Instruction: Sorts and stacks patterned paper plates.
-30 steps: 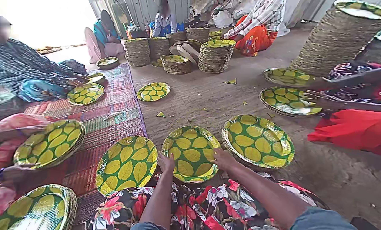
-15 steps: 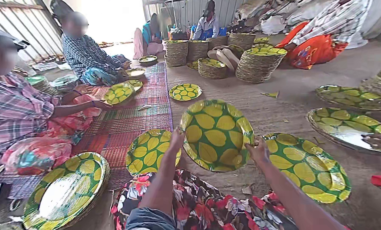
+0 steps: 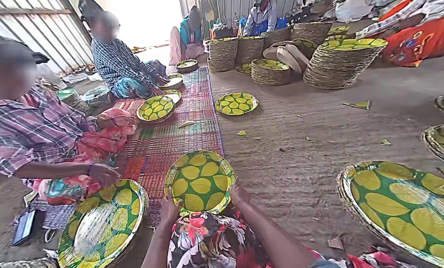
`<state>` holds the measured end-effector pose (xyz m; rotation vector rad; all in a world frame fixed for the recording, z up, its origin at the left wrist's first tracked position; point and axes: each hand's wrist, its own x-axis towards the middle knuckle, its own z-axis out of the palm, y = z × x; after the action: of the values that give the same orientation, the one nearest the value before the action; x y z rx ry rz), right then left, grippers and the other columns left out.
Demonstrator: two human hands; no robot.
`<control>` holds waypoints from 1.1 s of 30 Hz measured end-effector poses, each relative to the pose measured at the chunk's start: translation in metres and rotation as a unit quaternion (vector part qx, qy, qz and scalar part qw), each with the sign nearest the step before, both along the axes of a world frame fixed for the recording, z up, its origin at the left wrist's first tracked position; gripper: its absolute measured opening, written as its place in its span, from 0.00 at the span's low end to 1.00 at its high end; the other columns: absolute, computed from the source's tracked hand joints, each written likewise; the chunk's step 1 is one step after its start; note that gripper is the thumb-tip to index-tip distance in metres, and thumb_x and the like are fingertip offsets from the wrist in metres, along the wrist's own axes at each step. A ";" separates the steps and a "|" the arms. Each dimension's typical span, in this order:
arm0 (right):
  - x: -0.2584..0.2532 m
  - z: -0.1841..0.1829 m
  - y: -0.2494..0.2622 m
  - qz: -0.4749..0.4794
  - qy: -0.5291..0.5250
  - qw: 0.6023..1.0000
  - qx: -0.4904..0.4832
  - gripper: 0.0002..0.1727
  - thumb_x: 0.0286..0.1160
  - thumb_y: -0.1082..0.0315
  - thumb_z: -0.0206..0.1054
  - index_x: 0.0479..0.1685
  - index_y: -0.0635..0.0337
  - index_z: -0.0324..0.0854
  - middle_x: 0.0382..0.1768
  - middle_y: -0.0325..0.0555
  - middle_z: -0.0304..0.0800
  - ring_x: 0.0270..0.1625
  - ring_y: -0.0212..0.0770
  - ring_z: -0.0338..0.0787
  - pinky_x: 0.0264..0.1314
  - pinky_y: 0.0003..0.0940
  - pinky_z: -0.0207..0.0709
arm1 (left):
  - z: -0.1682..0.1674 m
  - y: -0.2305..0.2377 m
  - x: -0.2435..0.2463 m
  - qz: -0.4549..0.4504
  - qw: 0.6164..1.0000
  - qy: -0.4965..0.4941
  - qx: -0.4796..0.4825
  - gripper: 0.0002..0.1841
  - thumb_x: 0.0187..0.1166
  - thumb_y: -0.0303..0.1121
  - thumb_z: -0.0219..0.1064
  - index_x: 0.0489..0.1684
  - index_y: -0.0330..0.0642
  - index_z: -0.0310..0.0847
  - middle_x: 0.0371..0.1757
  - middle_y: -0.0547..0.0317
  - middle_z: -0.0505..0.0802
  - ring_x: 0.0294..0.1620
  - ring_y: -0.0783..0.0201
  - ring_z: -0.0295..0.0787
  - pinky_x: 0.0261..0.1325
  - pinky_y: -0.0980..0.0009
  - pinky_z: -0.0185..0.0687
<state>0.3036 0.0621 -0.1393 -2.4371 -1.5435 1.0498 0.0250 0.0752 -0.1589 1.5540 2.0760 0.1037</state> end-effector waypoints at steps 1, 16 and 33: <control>0.002 0.000 0.001 -0.006 0.013 1.000 -0.003 0.38 0.97 0.55 0.44 0.97 0.61 0.32 0.79 0.66 0.76 0.76 0.62 0.84 0.75 0.59 0.77 | -0.003 -0.001 0.003 -0.001 1.000 -0.015 0.008 0.48 0.85 0.44 0.68 0.98 0.46 0.34 0.88 0.21 0.61 0.86 0.26 0.64 0.83 0.39 0.66; 0.003 0.015 -0.021 0.109 0.112 0.987 0.039 0.35 0.93 0.51 0.54 0.94 0.58 0.56 0.78 0.63 0.79 0.80 0.61 0.79 0.82 0.61 0.68 | 0.022 -0.040 -0.077 -0.046 0.991 -0.007 -0.123 0.35 0.91 0.40 0.59 0.97 0.48 0.49 0.75 0.26 0.82 0.74 0.31 0.82 0.76 0.36 0.73; 0.334 0.062 -0.173 -0.046 -0.209 0.975 -0.064 0.31 0.90 0.51 0.59 0.68 0.76 0.79 0.73 0.79 0.77 0.79 0.75 0.75 0.73 0.76 0.67 | 0.256 -0.054 0.228 -0.432 0.895 -0.043 0.102 0.31 0.94 0.46 0.53 0.94 0.47 0.57 0.73 0.40 0.87 0.77 0.42 0.81 0.82 0.41 0.68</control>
<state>0.6371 -0.1106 -0.0774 -2.9340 -1.4804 0.6666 0.2532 0.0216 0.0968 2.4045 1.1669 0.0581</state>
